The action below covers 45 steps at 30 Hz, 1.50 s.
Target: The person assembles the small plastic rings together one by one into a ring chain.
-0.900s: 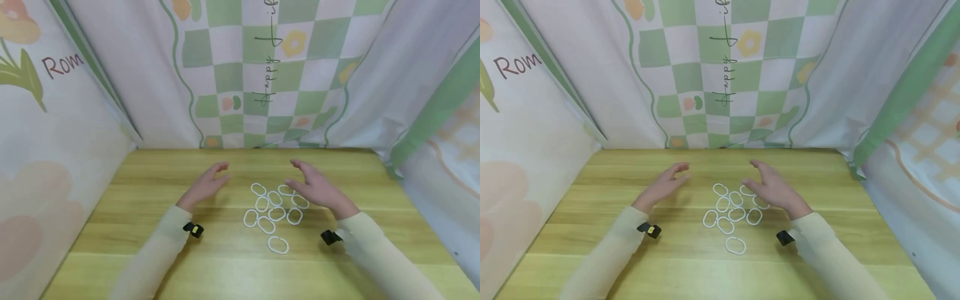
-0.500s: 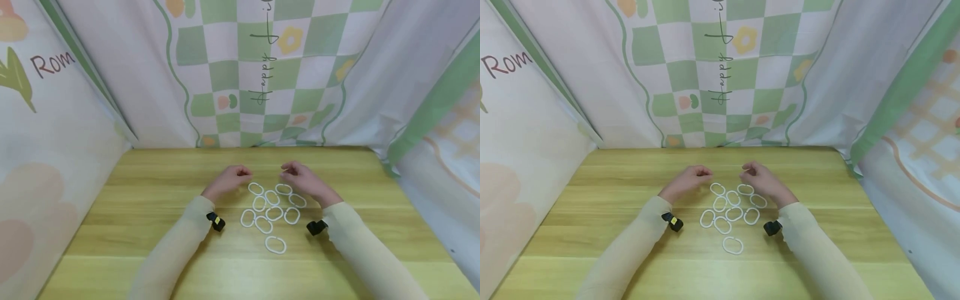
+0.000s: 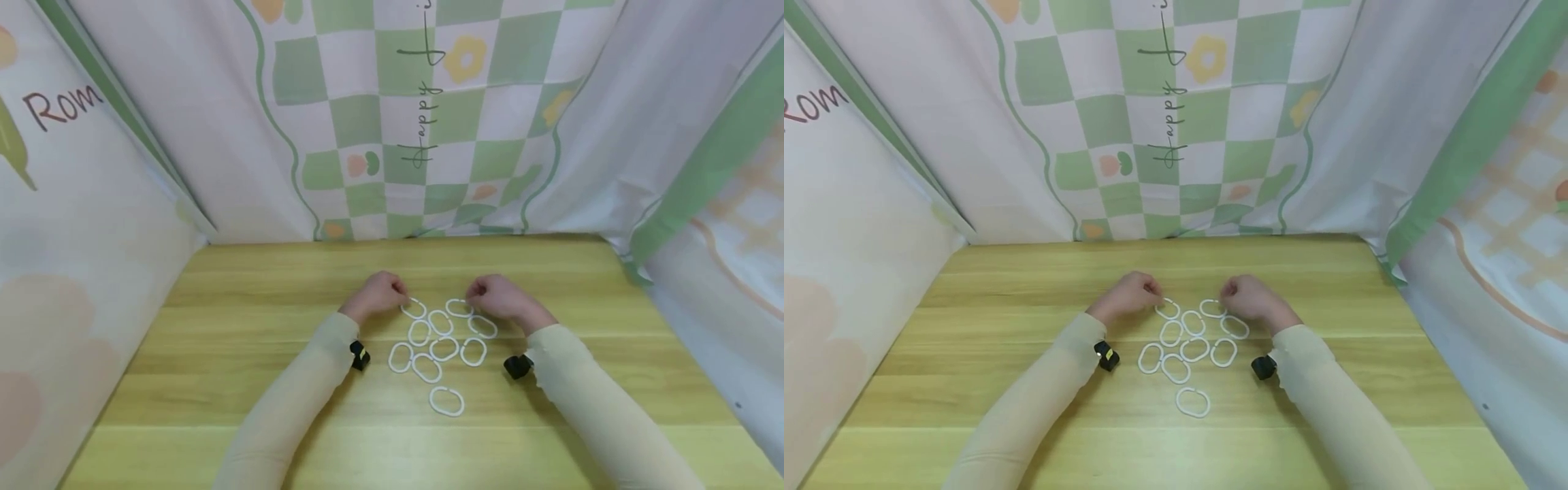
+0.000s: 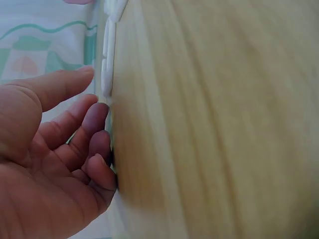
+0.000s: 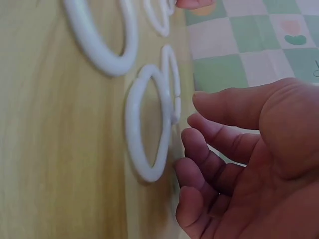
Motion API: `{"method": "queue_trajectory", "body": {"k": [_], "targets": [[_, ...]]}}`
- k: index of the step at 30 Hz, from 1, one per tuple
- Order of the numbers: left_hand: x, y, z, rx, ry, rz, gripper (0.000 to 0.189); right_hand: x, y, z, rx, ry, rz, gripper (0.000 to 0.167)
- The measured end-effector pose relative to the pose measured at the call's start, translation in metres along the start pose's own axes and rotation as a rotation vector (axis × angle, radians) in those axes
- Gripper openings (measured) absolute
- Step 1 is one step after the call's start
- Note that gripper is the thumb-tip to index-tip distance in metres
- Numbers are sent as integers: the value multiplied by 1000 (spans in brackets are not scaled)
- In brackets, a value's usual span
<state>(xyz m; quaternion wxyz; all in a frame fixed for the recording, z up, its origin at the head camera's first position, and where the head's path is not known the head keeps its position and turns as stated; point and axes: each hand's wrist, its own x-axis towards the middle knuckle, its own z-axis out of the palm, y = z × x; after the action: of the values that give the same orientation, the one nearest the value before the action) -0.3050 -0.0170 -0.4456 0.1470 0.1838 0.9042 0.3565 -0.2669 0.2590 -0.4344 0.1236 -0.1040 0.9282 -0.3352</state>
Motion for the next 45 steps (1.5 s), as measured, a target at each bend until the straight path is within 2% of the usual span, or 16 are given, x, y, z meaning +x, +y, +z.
{"method": "queue_trajectory", "body": {"k": [4, 8, 13, 17, 19, 22, 24, 28, 31, 37, 40, 45], "targets": [[1, 0, 0, 37, -20, -13, 12, 4, 3, 2, -82, -14, -2, 19], [2, -1, 1, 90, -69, -5, 12, 5, 1, 3, -151, -47, 18, 16], [-3, 0, 3, 153, -132, 56, 9, 4, -8, 3, -181, -104, 27, 7], [-8, 2, 3, 181, -166, 122, 11, 1, -13, 4, -187, -115, 19, 8], [-11, 1, 3, 158, -174, 162, 11, -1, -13, 4, -172, -98, 10, 9], [-14, -3, 1, 63, -166, 216, 9, -4, -12, 6, -120, -56, -12, 9], [-19, -5, -1, -17, -155, 237, 8, -6, -11, 8, -68, -25, -39, 10], [-28, -5, -5, -117, -113, 257, 9, -11, -14, 13, 67, 2, -92, 14], [-35, -5, -6, -142, -72, 272, 12, -15, -18, 16, 109, 21, -147, 15], [-51, -6, -9, -171, -31, 297, 15, -21, -33, 24, 98, 58, -270, 12], [-58, -5, -9, -172, -24, 310, 14, -23, -40, 28, 111, 41, -302, 10], [-64, -4, -8, -214, -13, 318, 12, -24, -47, 34, 167, -23, -310, 13]]}}
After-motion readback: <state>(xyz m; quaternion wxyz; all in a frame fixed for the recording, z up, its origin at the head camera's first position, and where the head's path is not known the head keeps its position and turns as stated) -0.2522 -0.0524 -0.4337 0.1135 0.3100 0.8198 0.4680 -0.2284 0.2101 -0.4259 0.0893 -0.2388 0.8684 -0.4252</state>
